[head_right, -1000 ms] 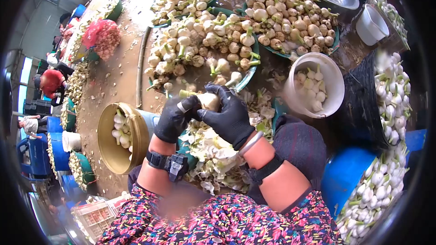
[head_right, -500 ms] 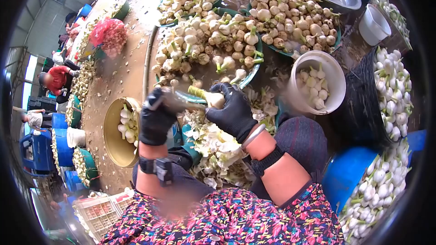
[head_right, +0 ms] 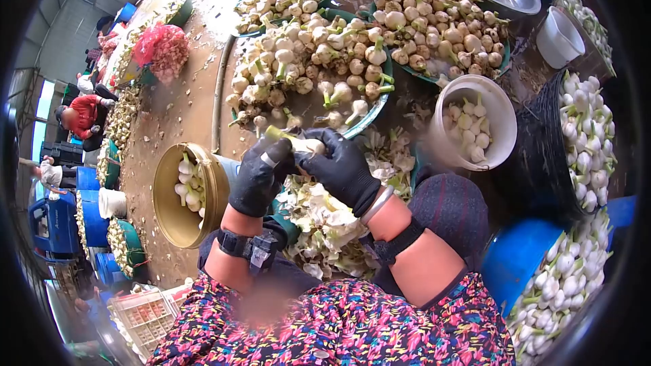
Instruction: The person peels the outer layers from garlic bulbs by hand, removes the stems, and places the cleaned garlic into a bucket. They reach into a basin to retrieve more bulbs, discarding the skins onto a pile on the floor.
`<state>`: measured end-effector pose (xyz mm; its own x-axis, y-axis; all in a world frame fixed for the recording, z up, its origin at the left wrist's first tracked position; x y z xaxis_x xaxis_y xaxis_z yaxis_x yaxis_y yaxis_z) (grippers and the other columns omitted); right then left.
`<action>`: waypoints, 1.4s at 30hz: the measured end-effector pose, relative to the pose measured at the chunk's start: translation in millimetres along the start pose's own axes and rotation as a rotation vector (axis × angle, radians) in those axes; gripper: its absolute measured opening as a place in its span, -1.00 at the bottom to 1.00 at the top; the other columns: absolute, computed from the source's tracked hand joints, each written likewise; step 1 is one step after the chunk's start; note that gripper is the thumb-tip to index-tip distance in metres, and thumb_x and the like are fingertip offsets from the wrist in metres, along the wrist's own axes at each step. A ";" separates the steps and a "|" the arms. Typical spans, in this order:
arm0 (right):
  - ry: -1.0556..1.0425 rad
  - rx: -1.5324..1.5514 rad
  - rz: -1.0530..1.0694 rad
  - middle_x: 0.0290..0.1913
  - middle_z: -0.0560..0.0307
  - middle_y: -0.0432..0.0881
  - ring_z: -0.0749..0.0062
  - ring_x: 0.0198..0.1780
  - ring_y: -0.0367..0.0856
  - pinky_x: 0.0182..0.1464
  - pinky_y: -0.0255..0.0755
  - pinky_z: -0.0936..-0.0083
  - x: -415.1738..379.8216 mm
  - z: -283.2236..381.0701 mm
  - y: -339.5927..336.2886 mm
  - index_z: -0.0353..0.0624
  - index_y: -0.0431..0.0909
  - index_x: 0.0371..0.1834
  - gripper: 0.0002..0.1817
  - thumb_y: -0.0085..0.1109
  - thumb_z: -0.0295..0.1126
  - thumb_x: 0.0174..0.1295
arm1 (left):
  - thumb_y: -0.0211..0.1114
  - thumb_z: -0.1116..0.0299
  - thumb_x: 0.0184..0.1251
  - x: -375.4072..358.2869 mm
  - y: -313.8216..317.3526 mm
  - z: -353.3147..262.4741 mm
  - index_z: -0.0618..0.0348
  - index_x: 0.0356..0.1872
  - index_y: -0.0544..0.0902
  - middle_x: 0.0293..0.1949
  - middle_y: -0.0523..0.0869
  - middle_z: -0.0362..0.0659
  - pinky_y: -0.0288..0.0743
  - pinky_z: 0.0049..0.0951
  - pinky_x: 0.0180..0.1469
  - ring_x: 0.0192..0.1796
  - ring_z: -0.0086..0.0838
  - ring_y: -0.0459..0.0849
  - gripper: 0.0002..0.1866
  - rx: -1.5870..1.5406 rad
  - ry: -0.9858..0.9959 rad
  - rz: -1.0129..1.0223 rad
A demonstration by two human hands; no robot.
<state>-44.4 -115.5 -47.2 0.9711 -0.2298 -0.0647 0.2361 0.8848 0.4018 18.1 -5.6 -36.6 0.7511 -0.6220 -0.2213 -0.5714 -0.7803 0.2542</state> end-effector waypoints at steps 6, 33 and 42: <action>-0.476 -0.612 -0.060 0.01 -0.07 0.52 0.36 0.05 0.51 0.06 0.39 0.44 -12.1 37.1 9.6 -0.32 0.34 0.13 -0.34 0.38 -0.32 -0.07 | 0.17 0.36 0.27 -0.1 -3.1 -14.1 0.27 -0.20 0.56 -0.36 0.64 -0.18 0.51 -0.56 -0.26 -0.35 -0.52 0.64 -0.80 0.198 0.128 -0.093; 0.584 0.475 0.059 -0.44 0.07 0.55 0.40 -0.53 0.58 -0.57 0.48 0.57 -21.7 -32.0 19.3 -0.12 0.44 -0.24 -0.65 -0.11 -0.05 0.28 | 0.12 0.66 0.01 -8.5 0.5 -17.2 0.29 -0.28 0.59 -0.32 0.69 -0.07 0.48 -0.47 -0.20 -0.27 -0.38 0.65 -0.79 0.755 0.436 -0.038; 0.219 0.396 -0.002 -0.19 0.07 0.53 0.35 -0.23 0.59 -0.25 0.55 0.40 -8.8 -13.1 -4.9 -0.20 0.40 -0.05 -0.63 0.08 -0.18 0.20 | 0.11 0.44 0.24 -4.8 -10.6 -3.4 0.30 -0.07 0.52 -0.27 0.62 -0.10 0.55 -0.51 -0.21 -0.24 -0.44 0.65 -0.74 0.167 0.161 -0.022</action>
<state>-53.7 -112.5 -60.6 0.9652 -0.1029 -0.2403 0.2479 0.6514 0.7171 21.7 5.8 -35.1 0.7995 -0.5967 -0.0688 -0.5909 -0.8019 0.0883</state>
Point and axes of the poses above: each hand's wrist, its own x-axis towards the middle knuckle, its own y-axis out of the palm, z = x × y, the point moved 9 cm from there along x, towards the middle knuckle
